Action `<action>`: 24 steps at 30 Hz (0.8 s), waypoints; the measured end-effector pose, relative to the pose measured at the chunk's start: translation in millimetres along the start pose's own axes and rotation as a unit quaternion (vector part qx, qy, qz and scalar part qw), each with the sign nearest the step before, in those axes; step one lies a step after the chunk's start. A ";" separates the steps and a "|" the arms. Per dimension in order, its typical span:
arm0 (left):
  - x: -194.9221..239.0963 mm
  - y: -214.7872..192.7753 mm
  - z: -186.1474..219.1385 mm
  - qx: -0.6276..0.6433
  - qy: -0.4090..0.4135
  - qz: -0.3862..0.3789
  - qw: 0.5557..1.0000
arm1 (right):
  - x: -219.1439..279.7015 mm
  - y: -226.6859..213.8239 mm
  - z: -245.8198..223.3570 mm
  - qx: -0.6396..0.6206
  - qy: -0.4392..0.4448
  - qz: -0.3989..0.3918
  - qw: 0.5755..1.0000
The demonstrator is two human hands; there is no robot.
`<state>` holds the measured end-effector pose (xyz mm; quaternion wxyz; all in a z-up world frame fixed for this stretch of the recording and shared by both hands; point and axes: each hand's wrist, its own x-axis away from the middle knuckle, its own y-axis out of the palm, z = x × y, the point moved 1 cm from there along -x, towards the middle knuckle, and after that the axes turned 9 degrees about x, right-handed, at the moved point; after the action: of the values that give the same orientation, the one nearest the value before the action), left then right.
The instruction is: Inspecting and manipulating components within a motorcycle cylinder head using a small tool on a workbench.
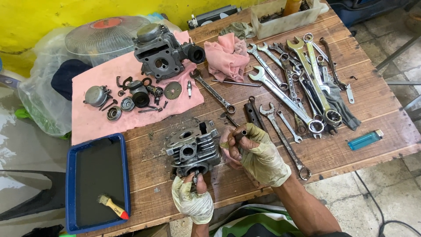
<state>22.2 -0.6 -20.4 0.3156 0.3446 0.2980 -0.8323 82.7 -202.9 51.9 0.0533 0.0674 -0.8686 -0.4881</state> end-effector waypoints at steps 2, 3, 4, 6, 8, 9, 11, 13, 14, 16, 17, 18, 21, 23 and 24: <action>-2.2 0.0 1.7 0.005 0.005 0.001 1.000 | 0.2 2.5 -0.2 0.004 -0.018 -0.015 1.000; -3.4 0.2 3.2 0.003 0.004 0.001 1.000 | -0.3 0.1 1.6 0.003 -0.016 -0.016 1.000; -4.5 0.1 4.8 0.010 0.000 0.005 1.000 | -0.4 -2.3 3.1 0.015 -0.029 -0.012 0.999; -4.8 0.4 6.0 0.015 -0.006 0.007 1.000 | -0.3 -0.4 3.6 0.026 -0.041 -0.007 0.999; -3.5 0.8 5.2 -0.006 -0.006 0.013 1.000 | 0.7 9.4 1.0 0.033 -0.072 -0.058 0.995; -5.2 1.2 6.8 -0.007 -0.006 0.011 1.000 | -0.3 14.1 -0.6 0.032 -0.071 -0.056 0.995; -7.9 1.4 10.2 0.001 -0.005 0.015 1.000 | -1.3 23.7 -4.2 0.055 -0.090 -0.092 0.990; -8.0 1.6 10.6 -0.005 0.000 0.012 1.000 | -1.0 27.6 -7.6 0.057 -0.084 -0.093 0.990; -8.3 1.6 10.6 -0.011 0.007 0.014 1.000 | -1.3 29.9 -9.0 0.061 -0.078 -0.099 0.990; -4.1 1.3 7.1 -0.020 0.003 0.013 1.000 | 1.6 17.1 -3.3 0.059 -0.070 -0.081 0.993; -2.2 1.1 5.5 -0.028 -0.001 0.013 1.000 | 3.0 10.8 -0.5 0.058 -0.063 -0.064 0.994; -1.4 1.2 4.9 -0.029 -0.001 0.012 1.000 | 4.9 6.1 1.6 0.056 -0.062 -0.064 0.994; -1.1 1.5 4.7 -0.027 -0.006 0.013 1.000 | 8.7 -2.3 6.0 0.065 -0.025 0.000 0.998; -3.4 1.3 6.7 -0.010 0.001 0.012 1.000 | 9.1 1.6 4.2 0.092 -0.085 0.022 0.992; -5.1 1.8 8.6 -0.012 0.001 0.010 1.000 | 11.3 7.5 3.9 0.090 -0.083 0.023 0.992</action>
<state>23.0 -6.2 -11.9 0.3281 0.3445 0.3048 -0.8251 70.5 -197.6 56.6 -0.0138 0.0113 -0.9116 -0.4106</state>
